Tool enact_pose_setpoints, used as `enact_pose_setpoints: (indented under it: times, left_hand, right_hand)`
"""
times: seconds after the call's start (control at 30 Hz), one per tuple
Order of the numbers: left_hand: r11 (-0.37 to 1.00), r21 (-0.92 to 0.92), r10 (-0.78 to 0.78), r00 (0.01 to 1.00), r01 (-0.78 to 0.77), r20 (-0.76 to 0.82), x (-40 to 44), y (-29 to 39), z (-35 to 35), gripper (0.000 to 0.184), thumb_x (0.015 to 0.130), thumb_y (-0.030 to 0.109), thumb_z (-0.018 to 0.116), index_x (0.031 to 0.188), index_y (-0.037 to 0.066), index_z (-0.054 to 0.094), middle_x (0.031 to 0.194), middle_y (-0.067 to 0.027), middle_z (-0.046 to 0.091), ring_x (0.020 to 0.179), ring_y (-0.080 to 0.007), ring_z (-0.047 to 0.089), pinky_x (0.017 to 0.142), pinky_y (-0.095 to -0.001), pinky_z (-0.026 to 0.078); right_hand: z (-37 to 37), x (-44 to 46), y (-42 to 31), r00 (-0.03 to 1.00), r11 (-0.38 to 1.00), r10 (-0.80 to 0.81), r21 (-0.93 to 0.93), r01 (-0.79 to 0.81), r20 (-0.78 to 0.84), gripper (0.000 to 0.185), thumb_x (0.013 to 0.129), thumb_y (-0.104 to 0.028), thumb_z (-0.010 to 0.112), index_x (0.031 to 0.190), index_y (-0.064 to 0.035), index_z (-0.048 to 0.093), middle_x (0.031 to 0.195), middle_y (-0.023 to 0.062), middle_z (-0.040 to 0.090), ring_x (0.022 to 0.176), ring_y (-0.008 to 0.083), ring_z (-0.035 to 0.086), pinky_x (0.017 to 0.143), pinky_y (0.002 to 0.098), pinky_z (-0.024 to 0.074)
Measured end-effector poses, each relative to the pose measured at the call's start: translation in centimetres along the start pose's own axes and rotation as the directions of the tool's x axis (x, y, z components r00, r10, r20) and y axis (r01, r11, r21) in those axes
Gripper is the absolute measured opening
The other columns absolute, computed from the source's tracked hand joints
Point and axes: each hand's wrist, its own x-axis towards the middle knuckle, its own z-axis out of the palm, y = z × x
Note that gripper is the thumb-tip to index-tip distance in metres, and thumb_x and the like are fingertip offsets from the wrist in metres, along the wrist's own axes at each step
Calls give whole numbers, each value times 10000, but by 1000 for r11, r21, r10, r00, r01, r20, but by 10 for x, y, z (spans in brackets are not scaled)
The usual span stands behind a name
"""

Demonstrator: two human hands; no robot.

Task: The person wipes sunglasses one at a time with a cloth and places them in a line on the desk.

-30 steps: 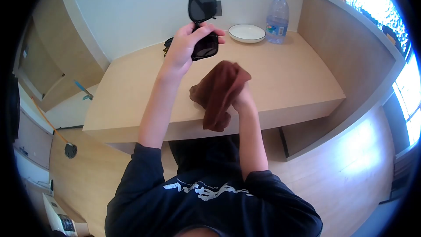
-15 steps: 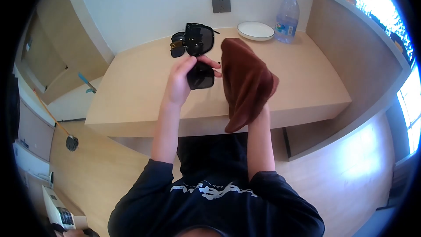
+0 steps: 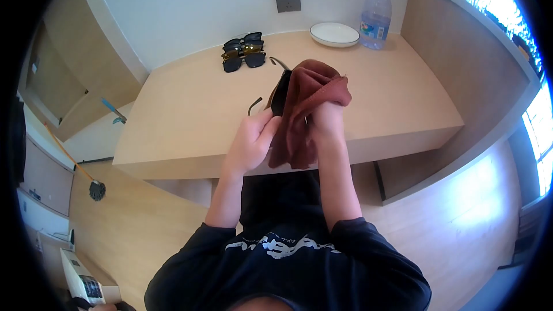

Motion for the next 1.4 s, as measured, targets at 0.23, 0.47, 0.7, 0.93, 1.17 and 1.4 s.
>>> enact_pose_setpoints:
  times: [0.23, 0.47, 0.7, 0.93, 1.17, 1.4]
  left_hand:
    - [995, 38, 94, 974, -88, -208, 8, 4, 7, 198, 919, 91, 499, 763, -27, 471, 640, -234, 486, 600, -427, 468, 536, -421, 373]
    - [994, 88, 76, 994, -68, -83, -5, 10, 8, 213, 921, 111, 511, 768, -34, 486, 634, -222, 500, 581, -393, 478, 544, -412, 394]
    - [908, -406, -57, 932, -100, -358, 7, 3, 0, 304, 989, 156, 413, 819, -24, 589, 792, -101, 657, 762, -111, 592, 709, -290, 469]
    - [811, -579, -176, 912, -79, -370, 17, -5, 2, 409, 1010, 284, 422, 1083, -58, 635, 1069, -106, 661, 997, -152, 583, 918, -301, 442]
    - [754, -639, -78, 946, -151, -315, 12, -8, 5, 442, 1012, 306, 394, 1056, -69, 625, 1238, -185, 574, 1197, -265, 506, 1057, -377, 347]
    - [616, -783, -188, 949, -87, -253, 16, -11, -1, 438, 1013, 302, 405, 1069, -68, 633, 1196, -164, 608, 1137, -205, 540, 996, -337, 412]
  right_hand:
    - [-14, 6, 11, 901, 545, -240, -718, 433, 362, 266, 866, -126, 550, 1094, 10, 568, 1026, 110, 628, 904, 157, 602, 817, 259, 466]
    - [-40, 22, 32, 852, 475, -426, -726, 498, 306, 322, 809, -150, 629, 1117, -72, 575, 1027, 70, 620, 903, 191, 592, 810, 287, 471]
    - [-17, -5, 33, 871, 669, -326, -561, 488, 368, 490, 712, -246, 718, 1151, -80, 575, 1023, 122, 631, 951, 263, 610, 824, 321, 479]
    - [10, -9, 2, 485, -132, 154, -469, 873, 861, 507, 497, -128, 744, 988, -69, 634, 934, 137, 605, 830, 329, 601, 718, 376, 502]
    - [7, -23, 18, 554, 33, -35, -553, 833, 832, 492, 574, -177, 724, 1036, -77, 588, 991, 112, 599, 943, 281, 592, 795, 351, 482]
    - [-2, -14, 52, 617, 38, -291, -635, 772, 732, 392, 742, -211, 656, 1090, -60, 555, 1009, 113, 595, 958, 279, 588, 789, 359, 479]
